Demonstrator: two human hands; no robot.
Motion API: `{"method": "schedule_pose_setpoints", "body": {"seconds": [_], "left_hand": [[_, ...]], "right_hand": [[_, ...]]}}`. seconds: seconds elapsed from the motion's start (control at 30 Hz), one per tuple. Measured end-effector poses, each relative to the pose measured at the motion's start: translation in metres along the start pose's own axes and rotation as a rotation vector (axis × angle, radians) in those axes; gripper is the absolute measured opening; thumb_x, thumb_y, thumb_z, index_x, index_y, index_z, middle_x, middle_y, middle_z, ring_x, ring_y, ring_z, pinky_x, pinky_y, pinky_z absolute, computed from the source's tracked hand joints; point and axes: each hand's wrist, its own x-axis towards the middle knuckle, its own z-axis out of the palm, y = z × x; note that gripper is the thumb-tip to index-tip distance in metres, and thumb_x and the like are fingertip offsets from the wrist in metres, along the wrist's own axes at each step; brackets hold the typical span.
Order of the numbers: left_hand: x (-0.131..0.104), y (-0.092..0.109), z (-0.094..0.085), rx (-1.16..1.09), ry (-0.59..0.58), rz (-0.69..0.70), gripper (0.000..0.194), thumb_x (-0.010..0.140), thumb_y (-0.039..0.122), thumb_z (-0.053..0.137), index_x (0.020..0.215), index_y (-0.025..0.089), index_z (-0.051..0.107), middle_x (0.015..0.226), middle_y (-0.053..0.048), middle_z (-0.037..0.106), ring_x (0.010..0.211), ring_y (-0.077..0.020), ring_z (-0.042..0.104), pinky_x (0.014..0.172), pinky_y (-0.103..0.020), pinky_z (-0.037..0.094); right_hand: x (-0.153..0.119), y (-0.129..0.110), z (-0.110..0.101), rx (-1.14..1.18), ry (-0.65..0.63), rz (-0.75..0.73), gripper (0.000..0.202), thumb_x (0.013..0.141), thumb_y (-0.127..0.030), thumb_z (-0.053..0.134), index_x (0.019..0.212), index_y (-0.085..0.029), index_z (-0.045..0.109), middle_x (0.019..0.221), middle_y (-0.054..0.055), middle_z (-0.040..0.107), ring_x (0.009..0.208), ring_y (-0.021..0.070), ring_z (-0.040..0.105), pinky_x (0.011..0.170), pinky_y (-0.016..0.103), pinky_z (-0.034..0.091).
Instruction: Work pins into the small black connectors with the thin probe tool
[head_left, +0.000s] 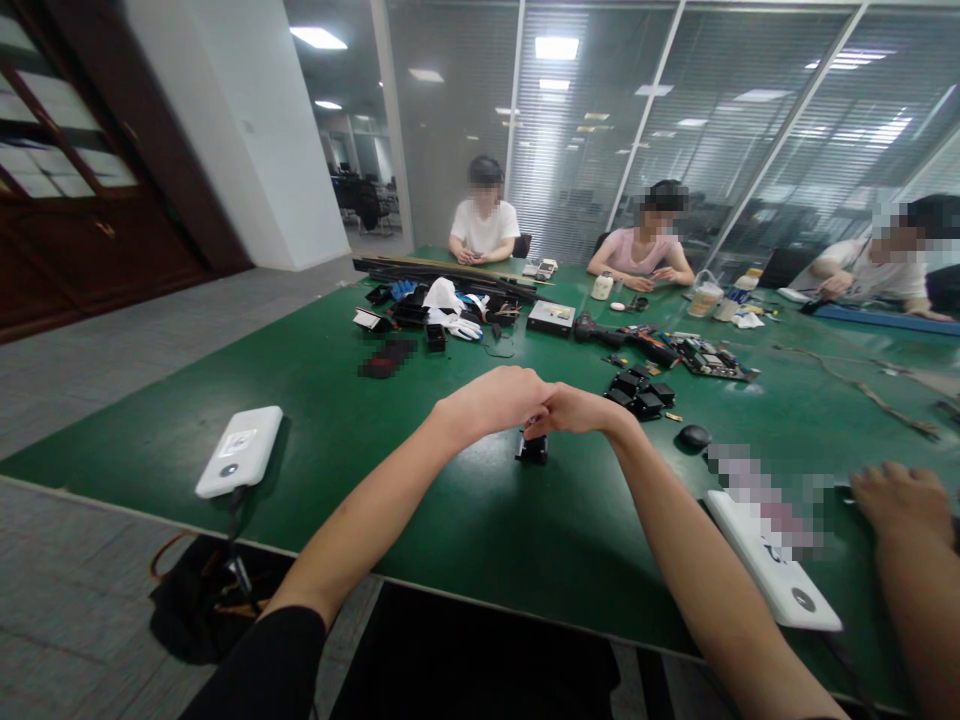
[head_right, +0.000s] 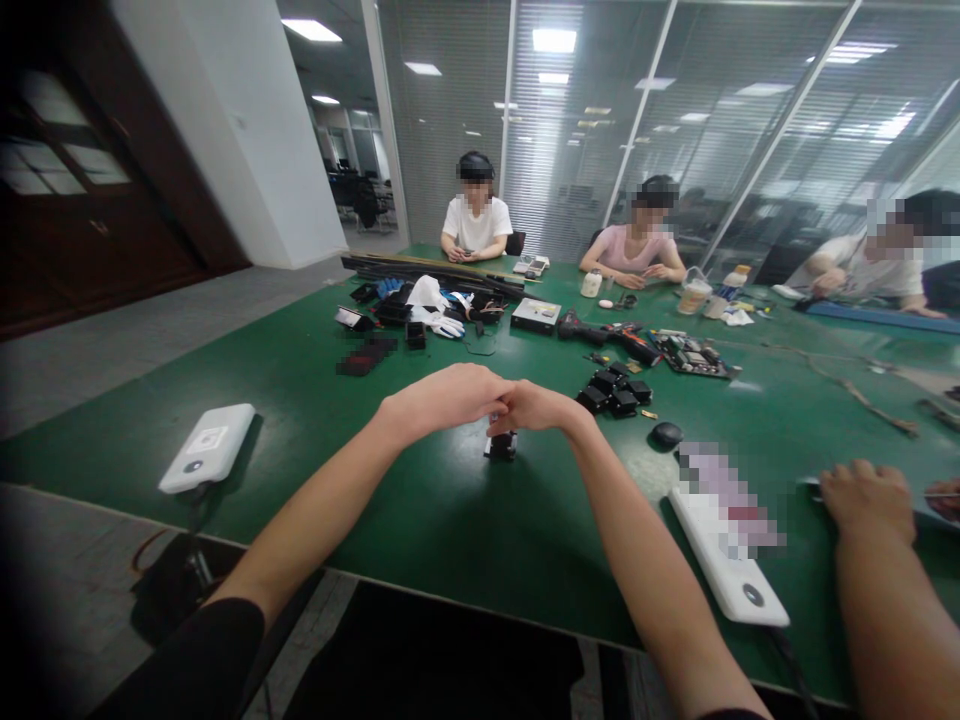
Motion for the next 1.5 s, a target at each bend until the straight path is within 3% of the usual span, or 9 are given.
{"method": "schedule_pose_setpoints", "body": {"seconds": [0.17,0.3,0.4,0.57,0.77,0.87,1.0,1.23,1.5], "left_hand": [[-0.003,0.001,-0.006,0.002,-0.004,-0.019,0.025,0.095,0.036,0.063,0.104,0.014,0.071,0.097,-0.014,0.075,0.090,-0.0275,0.073,0.077,-0.033,0.052],[-0.007,-0.007,-0.009,-0.103,0.001,0.066,0.017,0.093,0.029,0.064,0.102,0.017,0.070,0.103,-0.009,0.075,0.097,-0.0238,0.071,0.082,-0.030,0.050],[-0.009,-0.009,-0.009,-0.091,0.014,0.050,0.017,0.096,0.026,0.056,0.102,0.017,0.069,0.105,-0.010,0.074,0.097,-0.0233,0.070,0.083,-0.031,0.050],[-0.007,-0.007,-0.006,-0.051,0.004,0.004,0.024,0.096,0.034,0.056,0.108,0.018,0.068,0.102,-0.011,0.075,0.092,-0.0258,0.072,0.078,-0.033,0.050],[-0.004,-0.005,-0.003,0.014,-0.002,-0.028,0.033,0.098,0.041,0.051,0.092,0.019,0.075,0.090,-0.011,0.076,0.085,-0.0259,0.072,0.072,-0.032,0.049],[-0.004,-0.005,-0.002,0.054,0.000,-0.067,0.042,0.099,0.048,0.049,0.089,0.017,0.075,0.088,-0.013,0.076,0.084,-0.0265,0.072,0.074,-0.032,0.050],[-0.006,-0.004,-0.005,0.054,0.014,-0.075,0.046,0.097,0.056,0.050,0.094,0.016,0.073,0.090,-0.014,0.076,0.086,-0.0283,0.072,0.074,-0.033,0.050],[-0.009,0.001,-0.008,0.070,0.026,-0.053,0.031,0.099,0.037,0.049,0.100,0.016,0.072,0.097,-0.014,0.076,0.088,-0.0274,0.072,0.074,-0.033,0.050],[-0.003,0.002,-0.006,0.142,0.007,-0.102,0.048,0.101,0.051,0.047,0.087,0.014,0.075,0.088,-0.015,0.075,0.085,-0.0280,0.073,0.073,-0.032,0.050]], "right_hand": [[-0.003,-0.006,-0.003,0.042,-0.038,-0.062,0.027,0.078,-0.034,0.077,0.098,-0.017,0.076,0.086,0.000,0.076,0.081,0.0196,0.065,0.075,0.029,0.053],[-0.005,-0.005,-0.005,0.054,-0.036,-0.003,0.025,0.076,-0.032,0.079,0.095,-0.016,0.076,0.087,0.002,0.077,0.082,0.0208,0.068,0.075,0.028,0.054],[-0.005,-0.002,-0.005,0.071,-0.061,0.019,0.022,0.077,-0.030,0.077,0.092,-0.015,0.076,0.087,0.004,0.077,0.081,0.0206,0.069,0.077,0.028,0.055],[-0.005,-0.004,-0.004,0.065,-0.060,0.017,0.022,0.075,-0.029,0.077,0.093,-0.016,0.078,0.089,0.003,0.078,0.085,0.0207,0.070,0.079,0.028,0.054],[-0.006,-0.014,-0.008,-0.010,-0.034,0.036,0.021,0.073,-0.031,0.078,0.087,-0.016,0.077,0.080,0.000,0.076,0.077,0.0192,0.066,0.069,0.026,0.050],[-0.005,-0.015,-0.009,-0.046,-0.034,0.029,0.017,0.075,-0.031,0.076,0.080,-0.015,0.076,0.072,0.000,0.072,0.070,0.0177,0.062,0.065,0.025,0.048],[-0.005,-0.016,-0.008,-0.004,-0.035,-0.003,0.018,0.076,-0.029,0.075,0.086,-0.014,0.076,0.078,0.002,0.075,0.074,0.0191,0.066,0.066,0.026,0.050],[-0.005,-0.017,-0.005,0.068,-0.021,-0.015,0.016,0.074,-0.024,0.074,0.087,-0.014,0.076,0.087,0.005,0.079,0.083,0.0217,0.071,0.075,0.028,0.055],[-0.005,-0.011,-0.004,-0.011,-0.059,0.033,0.020,0.074,-0.022,0.073,0.092,-0.014,0.078,0.086,0.005,0.079,0.081,0.0209,0.072,0.071,0.025,0.054]]}}
